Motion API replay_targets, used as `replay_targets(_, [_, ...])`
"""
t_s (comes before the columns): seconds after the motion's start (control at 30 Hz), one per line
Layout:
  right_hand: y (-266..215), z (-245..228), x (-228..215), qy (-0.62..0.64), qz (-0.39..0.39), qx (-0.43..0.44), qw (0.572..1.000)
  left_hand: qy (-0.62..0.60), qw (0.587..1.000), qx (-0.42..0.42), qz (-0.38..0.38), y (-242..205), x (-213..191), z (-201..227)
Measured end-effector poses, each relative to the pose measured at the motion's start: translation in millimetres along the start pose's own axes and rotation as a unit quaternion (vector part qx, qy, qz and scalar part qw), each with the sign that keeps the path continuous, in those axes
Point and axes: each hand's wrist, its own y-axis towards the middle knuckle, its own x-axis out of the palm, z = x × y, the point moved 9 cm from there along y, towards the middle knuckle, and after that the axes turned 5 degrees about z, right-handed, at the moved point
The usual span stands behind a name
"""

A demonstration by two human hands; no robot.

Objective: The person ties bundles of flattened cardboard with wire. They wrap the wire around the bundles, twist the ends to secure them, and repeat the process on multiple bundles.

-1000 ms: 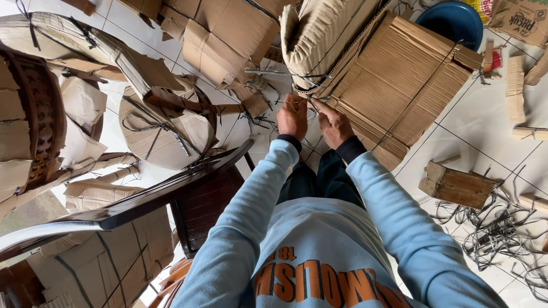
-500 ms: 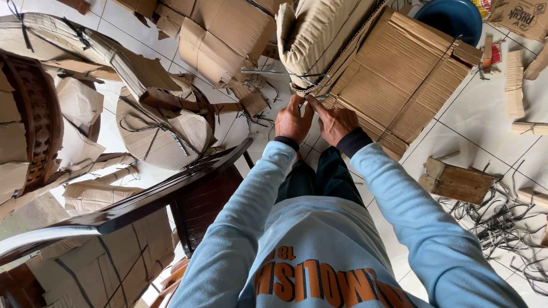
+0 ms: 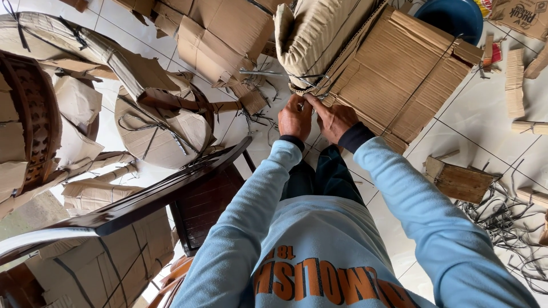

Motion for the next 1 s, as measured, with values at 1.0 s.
replay_targets(1.0, [-5, 62, 96, 0.145, 0.107, 0.047, 0.983, 0.02, 0.992, -0.128, 0.001, 12, 14, -16])
